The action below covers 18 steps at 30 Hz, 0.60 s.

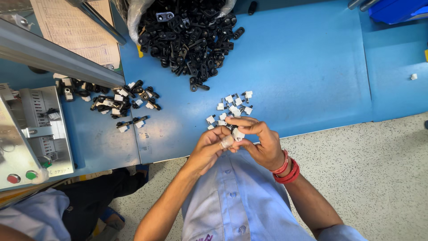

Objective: The person repeatedly picks up small black and white plastic components from a blue workbench, joins them by hand, and places the assembled units into a growing pile. The person occasionally reaches into a bag of black parts to replenish the supply on the table.

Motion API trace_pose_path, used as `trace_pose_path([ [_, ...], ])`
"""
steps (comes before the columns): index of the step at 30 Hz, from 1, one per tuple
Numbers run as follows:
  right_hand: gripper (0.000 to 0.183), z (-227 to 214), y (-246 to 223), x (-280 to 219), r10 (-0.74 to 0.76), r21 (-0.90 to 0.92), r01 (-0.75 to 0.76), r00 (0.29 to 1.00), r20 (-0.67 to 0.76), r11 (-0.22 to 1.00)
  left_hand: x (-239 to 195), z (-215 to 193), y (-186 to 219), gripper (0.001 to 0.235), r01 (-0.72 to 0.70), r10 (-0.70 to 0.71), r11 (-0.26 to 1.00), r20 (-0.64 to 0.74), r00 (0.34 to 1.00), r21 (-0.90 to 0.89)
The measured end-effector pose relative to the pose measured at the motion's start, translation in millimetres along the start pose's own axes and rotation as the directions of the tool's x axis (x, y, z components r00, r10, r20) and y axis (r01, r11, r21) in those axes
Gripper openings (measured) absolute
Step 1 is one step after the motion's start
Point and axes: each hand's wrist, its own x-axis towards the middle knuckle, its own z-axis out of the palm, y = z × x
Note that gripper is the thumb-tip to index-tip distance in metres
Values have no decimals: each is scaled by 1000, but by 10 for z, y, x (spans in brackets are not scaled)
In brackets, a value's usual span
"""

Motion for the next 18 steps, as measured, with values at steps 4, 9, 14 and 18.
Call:
trace_pose_path([
  [4,32,18,3,-9,-82,-186,87,996,37,979,-54,-6,53,13,-158,203,929,-105,973,335],
  [9,30,102,-69,25,-61,-142,56,998,-30,988,-146,-20,149,11,-259,345,817,-76,936,516],
  [14,33,197,-164,39,-46,-186,44,999,-11,982,-133,-39,167,10,-251,254,959,0,967,134],
  [18,33,258,-219,-3,-68,-244,59,997,-30,968,-249,-11,284,7,-280,360,807,-57,931,519],
])
